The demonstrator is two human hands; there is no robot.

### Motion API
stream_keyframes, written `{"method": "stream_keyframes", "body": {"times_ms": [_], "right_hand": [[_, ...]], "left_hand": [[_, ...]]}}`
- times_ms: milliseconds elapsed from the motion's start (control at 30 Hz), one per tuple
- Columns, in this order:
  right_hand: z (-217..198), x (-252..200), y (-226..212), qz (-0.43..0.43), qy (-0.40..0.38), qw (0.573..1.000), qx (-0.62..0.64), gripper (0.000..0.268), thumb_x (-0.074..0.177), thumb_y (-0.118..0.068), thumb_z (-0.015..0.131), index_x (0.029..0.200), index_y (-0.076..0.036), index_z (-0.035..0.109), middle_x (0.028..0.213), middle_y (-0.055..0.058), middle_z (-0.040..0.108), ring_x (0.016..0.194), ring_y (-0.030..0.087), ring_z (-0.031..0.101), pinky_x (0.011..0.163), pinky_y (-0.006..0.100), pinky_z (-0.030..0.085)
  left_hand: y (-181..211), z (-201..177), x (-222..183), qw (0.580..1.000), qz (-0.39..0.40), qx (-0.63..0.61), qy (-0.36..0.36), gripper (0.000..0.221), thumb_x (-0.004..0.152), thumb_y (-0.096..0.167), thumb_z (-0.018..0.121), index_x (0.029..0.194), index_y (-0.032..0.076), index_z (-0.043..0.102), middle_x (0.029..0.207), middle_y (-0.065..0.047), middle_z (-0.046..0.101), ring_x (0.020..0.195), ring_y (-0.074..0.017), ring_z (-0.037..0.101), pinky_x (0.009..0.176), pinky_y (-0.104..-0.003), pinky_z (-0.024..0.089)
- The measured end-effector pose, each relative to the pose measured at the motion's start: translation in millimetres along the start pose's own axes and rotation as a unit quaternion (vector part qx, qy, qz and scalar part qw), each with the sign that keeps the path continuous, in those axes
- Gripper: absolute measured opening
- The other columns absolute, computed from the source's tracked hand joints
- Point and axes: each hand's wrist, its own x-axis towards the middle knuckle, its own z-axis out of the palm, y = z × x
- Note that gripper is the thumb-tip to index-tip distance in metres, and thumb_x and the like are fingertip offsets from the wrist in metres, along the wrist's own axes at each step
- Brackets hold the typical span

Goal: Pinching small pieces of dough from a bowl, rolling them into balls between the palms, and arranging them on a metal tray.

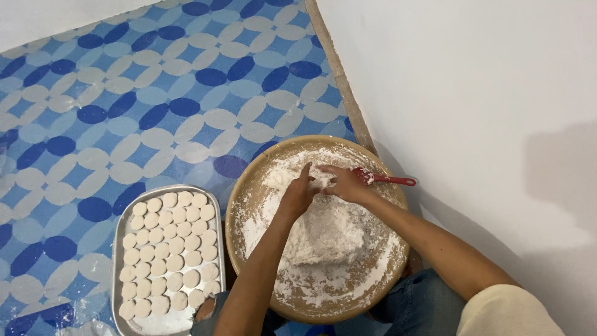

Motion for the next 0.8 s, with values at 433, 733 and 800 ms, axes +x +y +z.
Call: {"method": "stream_keyframes", "body": {"times_ms": [433, 733, 800], "right_hand": [[-5.2, 5.2, 18.6, -0.05, 0.038, 0.979, -0.192, 0.029, 0.075, -0.025, 0.074, 0.104, -0.025, 0.081, 0.097, 0.007, 0.079, 0.094, 0.03, 0.074, 0.079, 0.04, 0.058], [-31.6, -5.0, 1.5, 0.008, 0.085, 0.995, -0.049, 0.032, 0.074, -0.021, 0.079, 0.106, -0.019, 0.079, 0.096, 0.003, 0.079, 0.069, 0.013, 0.072, 0.066, 0.03, 0.056], [-48.3, -12.4, -15.7, -0.02, 0.147, 0.985, 0.093, 0.043, 0.081, -0.017, 0.081, 0.121, -0.008, 0.071, 0.116, 0.014, 0.073, 0.071, 0.018, 0.072, 0.056, 0.029, 0.057]], "left_hand": [[-22.6, 23.3, 4.4, 0.992, 0.069, 0.101, 0.002, 0.038, 0.096, 0.018, 0.063, 0.132, 0.008, 0.059, 0.109, -0.012, 0.074, 0.098, -0.0333, 0.073, 0.082, -0.045, 0.062], [-33.3, 38.8, 14.9, 0.989, 0.046, 0.139, 0.009, 0.036, 0.097, 0.026, 0.061, 0.13, 0.013, 0.065, 0.113, -0.009, 0.072, 0.1, -0.0313, 0.073, 0.081, -0.042, 0.063], [-28.5, 32.9, 10.4, 0.987, 0.009, 0.152, -0.057, 0.057, 0.095, 0.022, 0.066, 0.146, 0.005, 0.05, 0.119, -0.015, 0.072, 0.11, -0.032, 0.07, 0.091, -0.044, 0.059]]}}
